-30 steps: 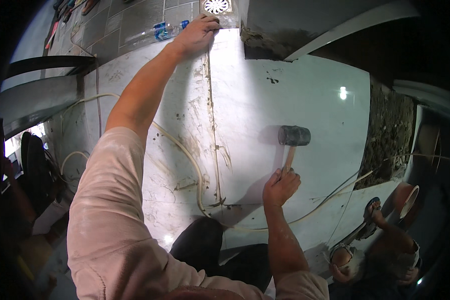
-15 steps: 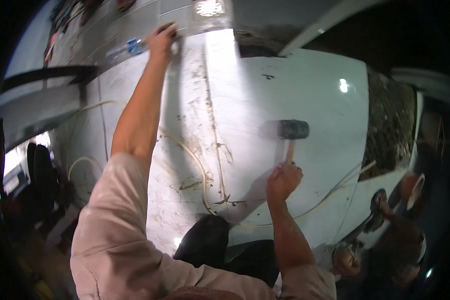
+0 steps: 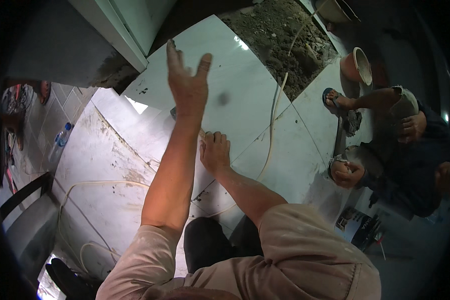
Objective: The person applies mortar to the back of a tile with a trowel, places the tile onto the floor, and taps it into position using a rubber mallet.
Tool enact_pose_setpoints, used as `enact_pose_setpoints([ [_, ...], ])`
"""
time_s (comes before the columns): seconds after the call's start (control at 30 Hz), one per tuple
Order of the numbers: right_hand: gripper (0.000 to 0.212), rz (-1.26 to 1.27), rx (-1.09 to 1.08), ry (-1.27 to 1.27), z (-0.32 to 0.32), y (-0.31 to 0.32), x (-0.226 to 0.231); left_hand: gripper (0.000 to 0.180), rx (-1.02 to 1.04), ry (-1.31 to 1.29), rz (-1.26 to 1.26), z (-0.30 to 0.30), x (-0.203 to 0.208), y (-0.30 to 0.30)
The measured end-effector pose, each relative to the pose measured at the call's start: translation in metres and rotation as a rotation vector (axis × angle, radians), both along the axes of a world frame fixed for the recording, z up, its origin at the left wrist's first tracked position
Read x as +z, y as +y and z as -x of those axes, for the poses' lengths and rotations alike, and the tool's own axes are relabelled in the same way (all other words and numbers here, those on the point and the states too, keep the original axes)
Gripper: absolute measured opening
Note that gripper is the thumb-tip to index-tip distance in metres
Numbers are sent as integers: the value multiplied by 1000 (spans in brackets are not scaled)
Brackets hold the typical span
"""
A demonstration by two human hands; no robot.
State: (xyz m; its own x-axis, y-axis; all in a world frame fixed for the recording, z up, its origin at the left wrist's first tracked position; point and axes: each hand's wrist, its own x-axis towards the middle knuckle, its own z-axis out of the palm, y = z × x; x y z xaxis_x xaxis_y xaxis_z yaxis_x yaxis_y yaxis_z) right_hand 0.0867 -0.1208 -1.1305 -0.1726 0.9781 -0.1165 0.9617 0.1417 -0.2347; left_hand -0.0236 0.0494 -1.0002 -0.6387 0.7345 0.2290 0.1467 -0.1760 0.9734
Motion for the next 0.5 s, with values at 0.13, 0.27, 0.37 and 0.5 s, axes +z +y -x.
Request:
enact_pose_setpoints([
  [0.13, 28, -144, 26, -20, -5, -20, -28, 20, -30, -214, 474, 54, -42, -86],
  [0.27, 29, -99, 3, -47, 18, -19, -12, 58, 247, 639, 545, 152, -147, -226],
  [0.37, 25, -182, 50, 22, 12, -22, -13, 98, -249, 798, 933, 172, -142, -285],
  [0.5, 26, 222, -30, 434, 2, -4, 7, 123, -465, 900, 1115, 157, -107, -261],
])
